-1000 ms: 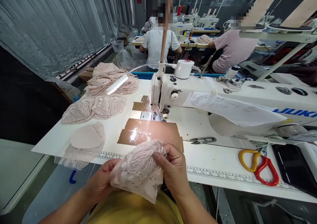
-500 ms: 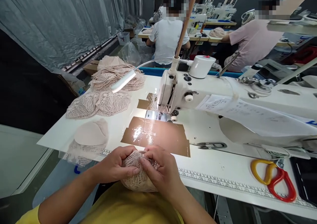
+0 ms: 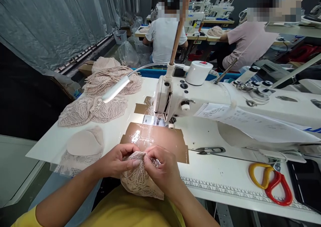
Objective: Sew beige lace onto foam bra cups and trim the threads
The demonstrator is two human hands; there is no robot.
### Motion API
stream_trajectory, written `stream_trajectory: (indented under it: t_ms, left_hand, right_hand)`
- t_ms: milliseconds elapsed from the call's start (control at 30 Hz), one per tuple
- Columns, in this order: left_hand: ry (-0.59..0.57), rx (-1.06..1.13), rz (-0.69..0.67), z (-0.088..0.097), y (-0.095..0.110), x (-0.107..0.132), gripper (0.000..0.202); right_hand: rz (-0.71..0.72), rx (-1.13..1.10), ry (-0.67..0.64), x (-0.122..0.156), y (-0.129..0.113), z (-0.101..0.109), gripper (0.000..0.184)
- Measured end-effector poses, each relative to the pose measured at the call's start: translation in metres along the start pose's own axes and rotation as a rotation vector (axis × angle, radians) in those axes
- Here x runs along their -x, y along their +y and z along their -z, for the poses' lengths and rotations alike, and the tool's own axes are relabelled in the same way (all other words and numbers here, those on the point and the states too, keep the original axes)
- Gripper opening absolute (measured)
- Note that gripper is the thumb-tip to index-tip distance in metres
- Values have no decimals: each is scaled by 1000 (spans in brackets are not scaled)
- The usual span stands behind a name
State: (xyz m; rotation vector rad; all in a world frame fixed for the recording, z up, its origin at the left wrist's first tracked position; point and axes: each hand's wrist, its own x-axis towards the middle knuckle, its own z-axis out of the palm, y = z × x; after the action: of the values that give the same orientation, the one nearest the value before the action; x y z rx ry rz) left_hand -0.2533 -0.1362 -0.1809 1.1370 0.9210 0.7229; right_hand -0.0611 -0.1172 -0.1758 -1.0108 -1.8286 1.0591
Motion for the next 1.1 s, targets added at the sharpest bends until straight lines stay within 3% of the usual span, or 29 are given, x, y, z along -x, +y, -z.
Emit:
stream_trajectory:
  t_ms: [300,467,567,667,767,833,867,900,1000,1100]
  left_hand:
    - [27,-41,-26,0,4,-15,35]
    - [78,216,-7,-11,-5,-24,36]
    - [181,388,20,-11,-2,-25,32]
    - [365,369,-11,8,17,-13,23]
    - [682,27,-133,36,44,-1,23]
    - [839,-443,-256,47,55,-4,23]
    - [854,-669,-310,47,57,-10,24]
    - [817,-879,-351,45,55,-21,25]
    - [597,-1123,-363,24,32,-65,23]
    - [473,-1164,-333,-4,0,-100,24]
  right_hand:
    - [-82,-14,-42,-8,-2,11,18]
    - [-277,-149,-84,-16,12,13,22]
    - [-377,-300,-86,-19,25,18,27]
    - [-461,-367,-49,-18,31,33,29]
    - [-507,-324,-30,-14,27,54,26]
    - [-489,-234,-35,-13,23,65,24]
    - [-464,-165,-41,-15,20,69,23]
    - [-428,-78,-51,-18,18,71,22]
    - [-296,221,-127,-31,15,70,19]
    - [-203,420,-207,-46,19,62,21]
